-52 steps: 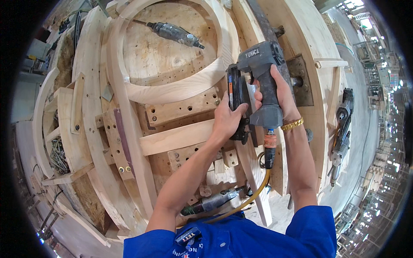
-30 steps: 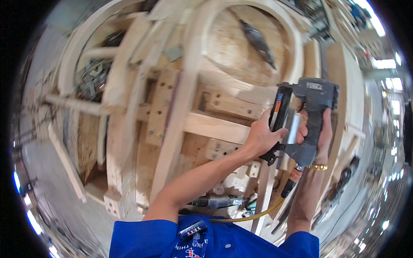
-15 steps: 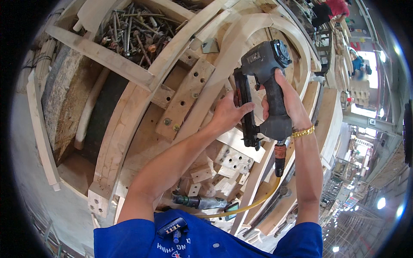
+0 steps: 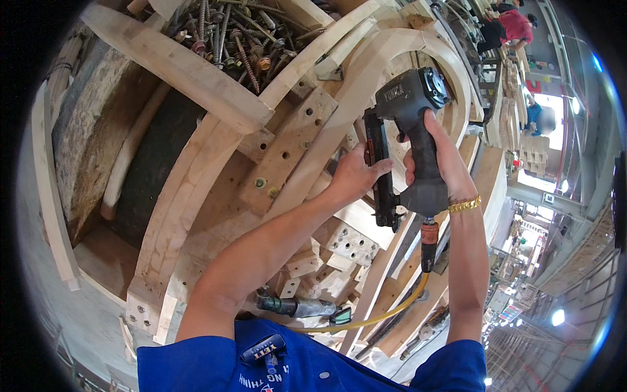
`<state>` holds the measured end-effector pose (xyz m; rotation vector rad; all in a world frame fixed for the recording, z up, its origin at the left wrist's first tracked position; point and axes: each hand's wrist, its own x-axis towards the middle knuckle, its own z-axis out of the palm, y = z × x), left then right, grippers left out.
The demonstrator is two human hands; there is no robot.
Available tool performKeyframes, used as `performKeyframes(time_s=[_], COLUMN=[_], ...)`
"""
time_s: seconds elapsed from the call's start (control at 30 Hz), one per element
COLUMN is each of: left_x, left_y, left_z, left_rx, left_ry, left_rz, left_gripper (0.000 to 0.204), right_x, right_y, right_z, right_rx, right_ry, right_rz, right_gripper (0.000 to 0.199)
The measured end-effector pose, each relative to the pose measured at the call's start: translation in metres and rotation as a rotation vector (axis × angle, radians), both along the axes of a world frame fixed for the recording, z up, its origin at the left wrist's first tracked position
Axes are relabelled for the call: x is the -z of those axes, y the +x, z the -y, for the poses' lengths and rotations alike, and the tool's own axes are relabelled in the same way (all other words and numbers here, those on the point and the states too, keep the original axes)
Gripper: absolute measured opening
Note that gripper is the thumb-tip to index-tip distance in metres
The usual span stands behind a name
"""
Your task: The person assembles wooden chair frames in a workshop. They apply glue to the ends of curved wooden pieces, fit them into a jig, and secure them using a hammer and a pneumatic nail gun. The person also uses a brush to apply adhesive to specific joints before assembly.
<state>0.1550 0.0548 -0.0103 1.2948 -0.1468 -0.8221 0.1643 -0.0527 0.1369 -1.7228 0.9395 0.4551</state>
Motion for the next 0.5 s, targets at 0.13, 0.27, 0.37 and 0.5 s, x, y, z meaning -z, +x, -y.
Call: performKeyframes(time_s=[0.13, 0.27, 0.37, 0.5], left_x=[0.005, 0.005, 0.002, -0.002], left_y=[-0.005, -0.003, 0.001, 0.001], left_z=[0.003, 0.0, -0.005, -0.005], left_rx=[-0.108, -0.118, -0.088, -0.118], left_ry=[-0.08, -0.065, -0.044, -0.034], left_rz=[-0.039, -0.044, -0.068, -0.042], left_gripper=[0.056, 0.058, 0.059, 0.056], right_x=[-0.002, 0.002, 0.0, 0.004], right_y=[0.002, 0.009, 0.012, 0.011], right_z=[-0.004, -0.006, -0.01, -0.002], right_rx=[0.026, 0.042, 0.006, 0.034], right_ry=[0.048, 0.034, 0.024, 0.076], right_rz=[0.035, 0.003, 0.016, -0.006], right_gripper=[0.059, 0.058, 0.059, 0.058])
